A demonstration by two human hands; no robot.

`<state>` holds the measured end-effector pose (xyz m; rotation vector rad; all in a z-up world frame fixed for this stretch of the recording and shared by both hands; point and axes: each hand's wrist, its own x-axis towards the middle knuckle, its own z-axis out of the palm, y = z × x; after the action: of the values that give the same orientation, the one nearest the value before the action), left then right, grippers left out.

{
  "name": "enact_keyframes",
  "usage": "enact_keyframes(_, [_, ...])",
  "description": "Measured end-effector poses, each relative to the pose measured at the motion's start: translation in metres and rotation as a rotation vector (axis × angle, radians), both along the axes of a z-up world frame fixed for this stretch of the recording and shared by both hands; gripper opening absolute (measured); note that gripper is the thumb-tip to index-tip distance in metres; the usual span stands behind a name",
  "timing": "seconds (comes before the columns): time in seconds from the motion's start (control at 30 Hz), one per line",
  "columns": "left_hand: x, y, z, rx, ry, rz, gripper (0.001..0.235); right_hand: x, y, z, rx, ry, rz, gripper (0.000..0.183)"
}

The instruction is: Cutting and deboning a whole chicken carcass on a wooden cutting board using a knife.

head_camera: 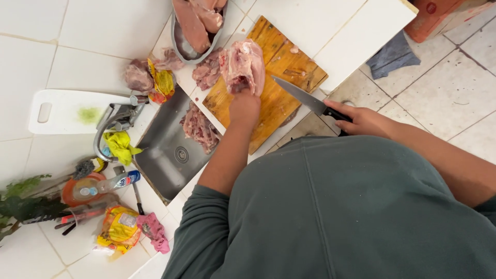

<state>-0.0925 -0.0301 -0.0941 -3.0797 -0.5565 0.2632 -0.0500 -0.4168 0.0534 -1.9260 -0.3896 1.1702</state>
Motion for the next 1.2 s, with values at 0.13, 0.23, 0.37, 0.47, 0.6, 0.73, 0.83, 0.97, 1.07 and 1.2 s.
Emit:
enact_keyframes(0.13, [0.013,-0.025,0.061,-0.214,0.015,0.043,0.033,0.000,0.006,-0.003,-0.020,-0.032,0.033,0.069])
enact_keyframes(0.23, [0.016,-0.042,0.081,-0.374,-0.009,0.023,0.039,-0.002,0.009,-0.005,-0.025,-0.032,0.023,0.071])
enact_keyframes(0.37, [0.028,-0.054,0.086,-0.507,-0.024,-0.010,0.037,-0.005,0.019,-0.010,-0.020,-0.045,0.000,0.073])
enact_keyframes(0.47, [0.031,-0.059,0.074,-0.499,-0.063,0.010,0.035,-0.010,0.027,-0.023,-0.004,-0.080,0.012,0.075])
enact_keyframes(0.6, [0.028,-0.066,0.072,-0.486,-0.181,0.023,0.031,-0.018,0.037,-0.028,0.091,-0.106,-0.017,0.076])
enact_keyframes(0.73, [0.024,-0.069,0.076,-0.483,-0.209,0.010,0.032,-0.022,0.047,-0.040,0.129,-0.098,-0.025,0.076])
enact_keyframes(0.83, [0.024,-0.072,0.074,-0.426,-0.217,0.026,0.030,-0.021,0.057,-0.041,0.152,-0.094,-0.015,0.080])
enact_keyframes(0.97, [0.026,-0.071,0.066,-0.427,-0.193,0.112,0.032,-0.014,0.070,-0.017,0.146,-0.057,-0.040,0.075])
enact_keyframes(1.07, [0.027,-0.068,0.065,-0.453,-0.193,0.161,0.033,-0.019,0.064,-0.021,0.114,-0.100,0.007,0.076])
enact_keyframes(1.2, [0.027,-0.061,0.052,-0.550,-0.196,0.232,0.038,-0.019,0.042,-0.014,0.090,-0.086,0.087,0.080])
